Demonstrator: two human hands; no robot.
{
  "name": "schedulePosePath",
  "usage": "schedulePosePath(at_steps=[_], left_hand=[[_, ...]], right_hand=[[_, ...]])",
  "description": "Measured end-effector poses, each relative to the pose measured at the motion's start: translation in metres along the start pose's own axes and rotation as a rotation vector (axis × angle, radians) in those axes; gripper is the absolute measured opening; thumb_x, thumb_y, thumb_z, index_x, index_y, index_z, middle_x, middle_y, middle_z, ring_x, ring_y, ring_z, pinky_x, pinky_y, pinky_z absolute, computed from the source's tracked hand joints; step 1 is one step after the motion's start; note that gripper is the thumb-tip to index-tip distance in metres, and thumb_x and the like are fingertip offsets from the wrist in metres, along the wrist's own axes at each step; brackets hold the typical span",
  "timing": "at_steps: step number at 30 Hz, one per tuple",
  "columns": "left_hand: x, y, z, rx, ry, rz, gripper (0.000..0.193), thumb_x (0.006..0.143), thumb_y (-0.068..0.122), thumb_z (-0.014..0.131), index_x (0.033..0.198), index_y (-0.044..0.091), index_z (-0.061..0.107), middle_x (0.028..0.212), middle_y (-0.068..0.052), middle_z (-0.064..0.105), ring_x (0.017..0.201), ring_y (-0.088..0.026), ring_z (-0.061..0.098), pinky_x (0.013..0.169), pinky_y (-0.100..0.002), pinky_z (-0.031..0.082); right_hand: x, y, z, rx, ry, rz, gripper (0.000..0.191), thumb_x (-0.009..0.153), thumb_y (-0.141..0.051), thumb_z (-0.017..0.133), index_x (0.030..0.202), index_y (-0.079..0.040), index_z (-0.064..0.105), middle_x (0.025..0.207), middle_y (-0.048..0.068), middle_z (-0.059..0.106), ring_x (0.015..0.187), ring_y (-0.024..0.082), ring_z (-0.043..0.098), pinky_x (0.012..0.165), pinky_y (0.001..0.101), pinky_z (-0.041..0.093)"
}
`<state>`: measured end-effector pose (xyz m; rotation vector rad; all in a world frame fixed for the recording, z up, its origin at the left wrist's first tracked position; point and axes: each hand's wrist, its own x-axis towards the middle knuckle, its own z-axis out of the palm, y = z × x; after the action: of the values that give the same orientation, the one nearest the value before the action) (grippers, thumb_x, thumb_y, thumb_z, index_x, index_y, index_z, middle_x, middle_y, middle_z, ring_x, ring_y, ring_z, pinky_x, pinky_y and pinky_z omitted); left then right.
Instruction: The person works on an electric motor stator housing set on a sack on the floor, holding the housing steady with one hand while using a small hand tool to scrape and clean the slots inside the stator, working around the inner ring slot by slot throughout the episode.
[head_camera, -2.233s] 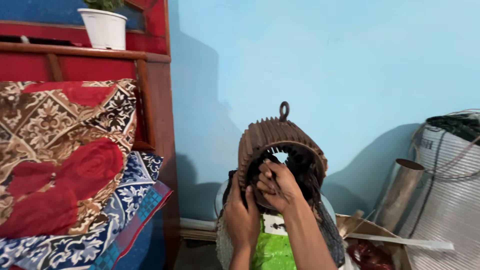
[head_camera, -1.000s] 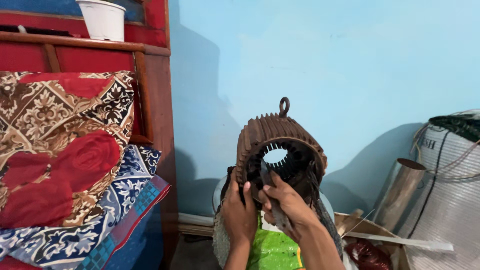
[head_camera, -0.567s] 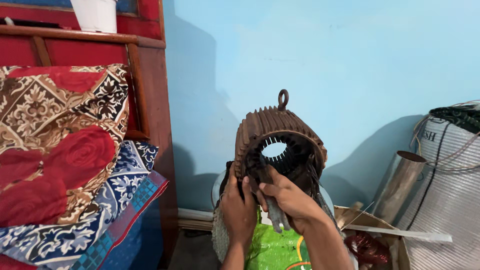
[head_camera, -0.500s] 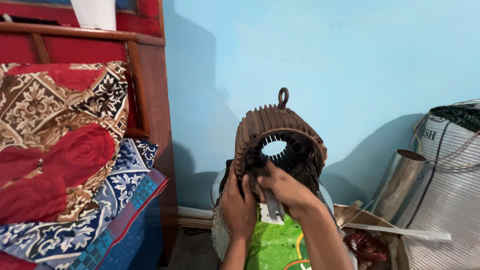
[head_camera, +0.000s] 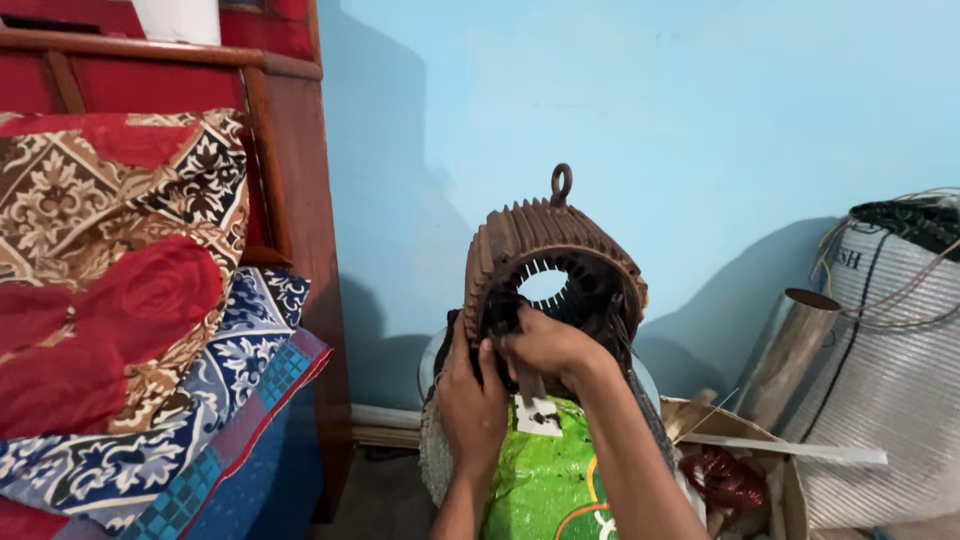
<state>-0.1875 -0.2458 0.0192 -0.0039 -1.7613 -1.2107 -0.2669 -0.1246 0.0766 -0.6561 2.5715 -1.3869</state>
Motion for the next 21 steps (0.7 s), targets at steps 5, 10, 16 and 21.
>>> schedulePosePath(at_steps=[5,10,16,21], left_hand=[[-0.001,0.004,-0.003,0.032,-0.029,-0.073,0.054,0.100,0.035,0.052,0.146,0.006,0.052,0.119,-0.025,0.070,0.107,-0.045,0.066,0.086,-0.051,0.053],[-0.001,0.003,-0.004,0.020,-0.025,-0.043,0.054,0.100,0.034,0.050,0.146,0.007,0.054,0.121,-0.023,0.070,0.110,-0.044,0.066,0.088,-0.051,0.052],[-0.002,-0.003,-0.003,0.063,-0.018,0.017,0.055,0.102,0.037,0.049,0.144,0.002,0.054,0.129,-0.025,0.067,0.116,-0.044,0.063,0.094,-0.049,0.050],[0.002,-0.001,-0.005,0.083,0.035,0.062,0.053,0.103,0.038,0.050,0.141,0.002,0.056,0.131,-0.025,0.066,0.119,-0.044,0.062,0.095,-0.048,0.050]], right_hand=[[-0.036,-0.005,0.018,0.232,0.077,-0.010,0.045,0.099,-0.014,0.060,0.139,-0.003,0.044,0.077,0.009,0.065,0.062,0.018,0.060,0.051,0.0346,0.049],[-0.046,0.013,0.034,0.655,0.136,-0.092,0.036,0.094,-0.006,0.060,0.125,-0.022,0.051,0.079,0.005,0.065,0.059,0.013,0.057,0.052,0.0301,0.047],[-0.010,0.021,-0.003,0.484,-0.064,-0.156,0.047,0.119,-0.025,0.059,0.091,0.010,0.044,0.061,0.018,0.044,0.037,0.024,0.041,0.034,0.0395,0.029],[-0.037,0.044,-0.008,0.759,0.203,0.040,0.019,0.099,-0.015,0.057,0.113,-0.013,0.070,0.064,0.003,0.058,0.048,0.011,0.048,0.040,0.0283,0.032]])
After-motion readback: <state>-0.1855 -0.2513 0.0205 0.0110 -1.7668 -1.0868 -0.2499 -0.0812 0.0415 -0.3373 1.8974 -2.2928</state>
